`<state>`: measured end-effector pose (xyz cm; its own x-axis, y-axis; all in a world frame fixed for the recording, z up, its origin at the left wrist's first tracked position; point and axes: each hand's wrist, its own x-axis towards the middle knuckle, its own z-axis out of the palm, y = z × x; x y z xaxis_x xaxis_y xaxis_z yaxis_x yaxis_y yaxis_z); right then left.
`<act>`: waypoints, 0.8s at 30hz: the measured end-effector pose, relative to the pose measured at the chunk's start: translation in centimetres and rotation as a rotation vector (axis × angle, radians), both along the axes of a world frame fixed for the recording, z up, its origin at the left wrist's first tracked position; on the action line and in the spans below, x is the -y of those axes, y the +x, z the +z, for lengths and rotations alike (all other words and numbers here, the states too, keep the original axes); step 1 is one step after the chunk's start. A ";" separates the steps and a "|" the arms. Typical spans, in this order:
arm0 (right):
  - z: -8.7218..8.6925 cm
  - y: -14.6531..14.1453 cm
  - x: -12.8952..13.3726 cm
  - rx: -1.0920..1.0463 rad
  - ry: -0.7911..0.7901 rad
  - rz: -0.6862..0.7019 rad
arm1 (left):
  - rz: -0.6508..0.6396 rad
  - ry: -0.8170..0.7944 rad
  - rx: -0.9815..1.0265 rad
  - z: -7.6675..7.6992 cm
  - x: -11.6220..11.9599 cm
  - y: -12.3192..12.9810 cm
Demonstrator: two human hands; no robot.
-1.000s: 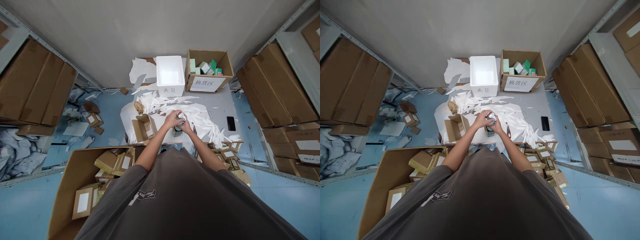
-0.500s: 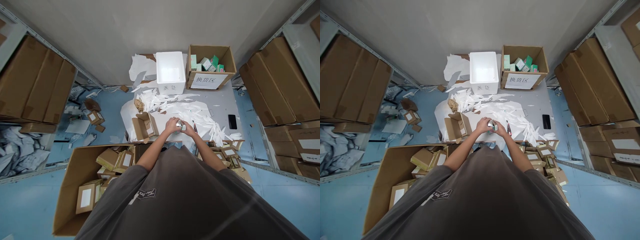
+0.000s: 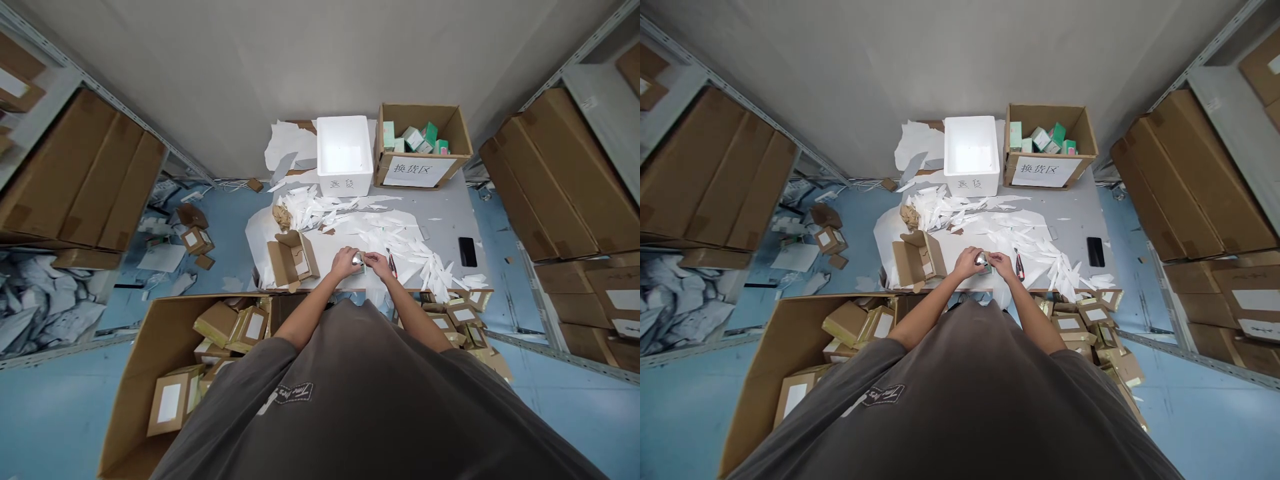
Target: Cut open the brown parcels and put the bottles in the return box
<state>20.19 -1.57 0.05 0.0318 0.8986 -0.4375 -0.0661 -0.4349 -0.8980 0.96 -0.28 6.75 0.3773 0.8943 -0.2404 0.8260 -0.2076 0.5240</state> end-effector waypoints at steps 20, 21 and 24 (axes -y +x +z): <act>-1.0 0.0 1.4 0.042 -0.096 -0.308 | 0.689 -0.539 0.907 -6.7 1.9 -2.5; -1.0 -0.1 1.5 0.027 -0.109 -0.324 | 0.700 -0.552 0.915 -6.8 1.9 -2.6; -0.8 -0.6 1.6 0.000 -0.132 -0.358 | 0.615 -0.544 0.904 -7.4 1.9 -2.3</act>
<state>19.58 -3.20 -0.71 0.3332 0.7665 -0.5490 -0.2351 -0.4963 -0.8357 -1.37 -2.20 -0.64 0.1519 0.8471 -0.5092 0.0026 0.5149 0.8573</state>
